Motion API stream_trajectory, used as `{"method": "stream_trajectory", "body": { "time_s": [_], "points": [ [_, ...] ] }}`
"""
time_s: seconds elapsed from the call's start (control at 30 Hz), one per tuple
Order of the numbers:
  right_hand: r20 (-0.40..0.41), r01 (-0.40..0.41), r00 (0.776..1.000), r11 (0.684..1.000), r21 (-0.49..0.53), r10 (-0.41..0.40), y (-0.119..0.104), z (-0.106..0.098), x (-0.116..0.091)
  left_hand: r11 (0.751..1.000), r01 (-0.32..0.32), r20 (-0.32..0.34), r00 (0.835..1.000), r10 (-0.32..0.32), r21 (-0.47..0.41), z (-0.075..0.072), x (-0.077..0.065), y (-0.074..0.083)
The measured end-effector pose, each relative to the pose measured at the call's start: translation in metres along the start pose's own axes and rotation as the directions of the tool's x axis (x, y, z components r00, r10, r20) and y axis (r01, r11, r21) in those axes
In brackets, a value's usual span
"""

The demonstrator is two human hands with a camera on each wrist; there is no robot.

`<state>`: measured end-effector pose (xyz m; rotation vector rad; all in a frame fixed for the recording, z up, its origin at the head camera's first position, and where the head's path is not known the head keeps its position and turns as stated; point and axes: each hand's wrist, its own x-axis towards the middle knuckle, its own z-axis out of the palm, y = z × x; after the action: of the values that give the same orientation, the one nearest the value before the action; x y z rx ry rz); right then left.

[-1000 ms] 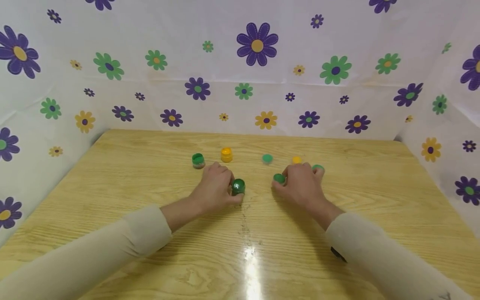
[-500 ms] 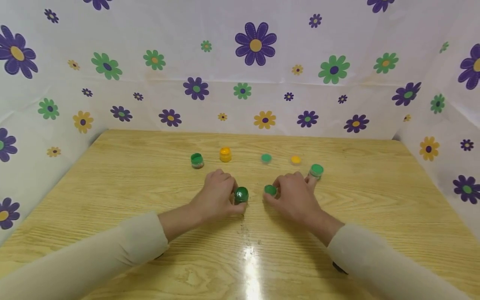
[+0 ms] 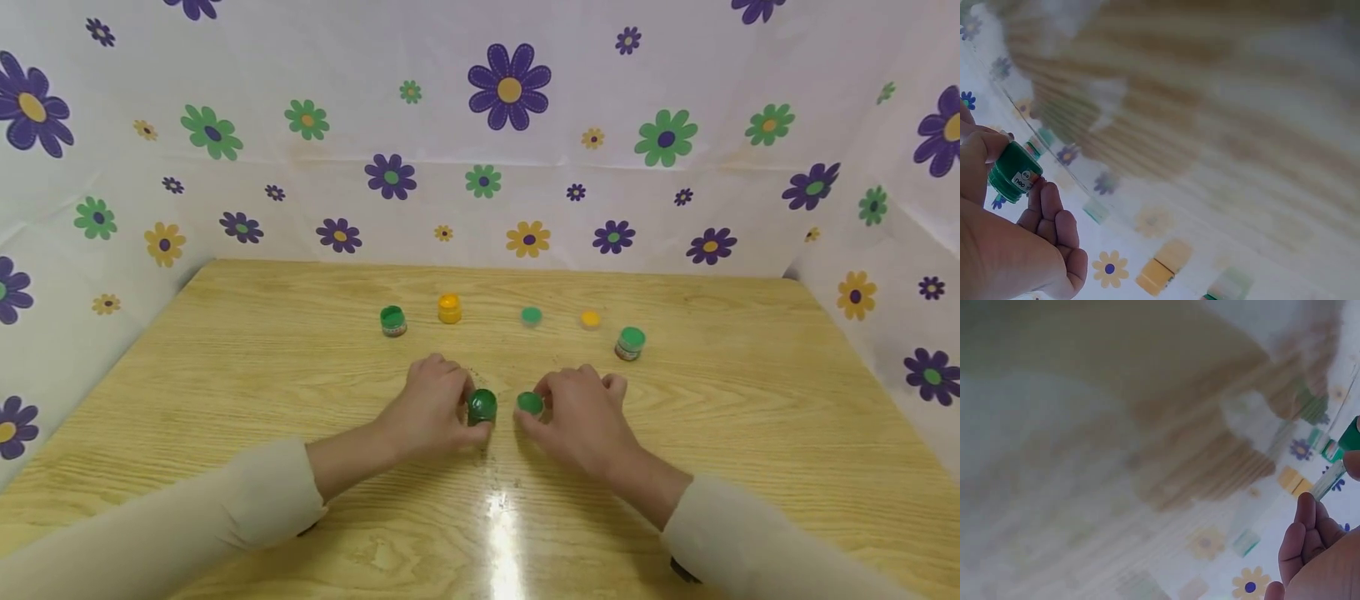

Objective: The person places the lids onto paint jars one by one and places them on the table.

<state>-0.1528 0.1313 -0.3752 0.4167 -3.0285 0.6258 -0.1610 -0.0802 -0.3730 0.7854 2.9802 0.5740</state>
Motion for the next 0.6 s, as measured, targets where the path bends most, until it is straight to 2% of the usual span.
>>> {"method": "stream_trajectory", "body": {
  "time_s": [0.17,0.33,0.47,0.6],
  "points": [
    [0.004,-0.011,1.0,1.0,0.027,0.011,-0.005,-0.002,-0.007,0.997,0.0,0.022,1.0,0.002,-0.078,0.001,-0.006,0.006],
    [-0.04,0.007,0.999,0.998,0.066,-0.004,-0.006,-0.001,-0.011,0.993,0.004,0.039,0.999,0.001,-0.118,0.002,-0.012,0.011],
    [-0.119,0.08,0.99,0.994,0.079,-0.071,-0.006,0.001,-0.011,0.997,-0.028,0.021,0.999,0.03,-0.069,0.003,-0.015,0.014],
    [-0.216,0.189,0.96,0.981,0.037,-0.176,-0.004,0.002,-0.009,0.995,-0.091,-0.027,0.995,0.092,0.036,0.004,-0.015,0.013]
  ]
}}
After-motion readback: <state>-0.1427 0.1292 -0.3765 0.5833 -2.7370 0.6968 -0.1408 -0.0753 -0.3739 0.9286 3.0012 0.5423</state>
